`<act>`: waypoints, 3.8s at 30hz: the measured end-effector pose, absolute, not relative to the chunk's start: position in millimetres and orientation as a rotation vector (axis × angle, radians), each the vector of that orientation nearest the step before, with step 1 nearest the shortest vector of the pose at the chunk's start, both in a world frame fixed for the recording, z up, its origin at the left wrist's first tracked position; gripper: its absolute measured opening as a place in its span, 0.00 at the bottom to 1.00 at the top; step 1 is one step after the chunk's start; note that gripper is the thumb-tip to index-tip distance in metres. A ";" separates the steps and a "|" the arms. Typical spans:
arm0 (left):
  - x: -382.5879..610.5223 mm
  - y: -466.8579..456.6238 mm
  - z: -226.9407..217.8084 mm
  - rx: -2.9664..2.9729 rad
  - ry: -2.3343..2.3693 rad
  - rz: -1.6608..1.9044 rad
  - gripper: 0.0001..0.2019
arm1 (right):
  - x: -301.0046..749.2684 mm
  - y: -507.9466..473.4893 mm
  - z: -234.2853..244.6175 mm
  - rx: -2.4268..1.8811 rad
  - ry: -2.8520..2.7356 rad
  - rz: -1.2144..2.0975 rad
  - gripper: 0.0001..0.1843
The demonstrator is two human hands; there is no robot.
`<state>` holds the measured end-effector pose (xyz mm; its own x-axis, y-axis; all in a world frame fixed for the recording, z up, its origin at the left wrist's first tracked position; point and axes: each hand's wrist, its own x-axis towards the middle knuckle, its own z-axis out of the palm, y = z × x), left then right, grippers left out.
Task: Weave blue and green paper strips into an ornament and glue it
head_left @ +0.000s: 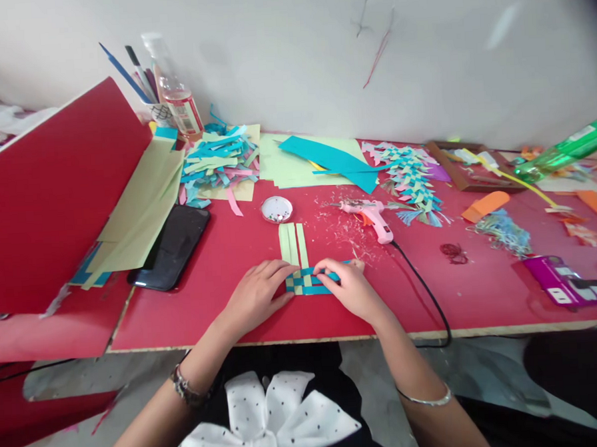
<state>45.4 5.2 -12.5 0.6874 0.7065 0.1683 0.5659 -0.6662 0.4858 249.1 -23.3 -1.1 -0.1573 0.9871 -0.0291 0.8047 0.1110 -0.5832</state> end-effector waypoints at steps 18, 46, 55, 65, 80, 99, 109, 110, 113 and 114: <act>53.0 -3.7 -7.6 2.872 0.956 0.340 0.16 | 246.0 -23.3 1.7 -1.801 -2.230 0.165 0.11; 47.3 -3.1 -11.8 2.713 0.961 0.357 0.19 | 240.6 -13.5 -5.6 -1.777 -2.148 0.288 0.12; 46.9 0.2 -14.4 2.746 0.904 0.350 0.19 | 241.0 -16.1 -8.7 -1.767 -2.134 0.249 0.07; 46.9 -0.8 -15.7 2.752 0.931 0.273 0.18 | 245.2 -17.9 -12.2 -1.755 -2.139 0.214 0.07; 46.3 -0.7 -16.0 2.668 1.099 0.310 0.22 | 246.2 -29.7 3.7 -1.536 -2.350 0.457 0.21; 46.7 0.4 -17.4 2.674 1.090 0.318 0.20 | 250.1 -21.7 -0.1 -1.475 -2.367 0.491 0.11; 46.0 0.8 -17.2 2.664 1.080 0.308 0.20 | 248.9 -22.9 -0.3 -1.476 -2.342 0.502 0.11; 46.0 0.8 -17.2 2.664 1.081 0.309 0.20 | 248.8 -23.0 -0.2 -1.473 -2.339 0.505 0.11; 46.5 0.8 -16.7 2.668 1.084 0.303 0.20 | 248.4 -23.2 0.1 -1.469 -2.334 0.508 0.11; 46.8 0.6 -16.3 2.670 1.086 0.296 0.20 | 248.2 -23.2 0.1 -1.468 -2.334 0.508 0.11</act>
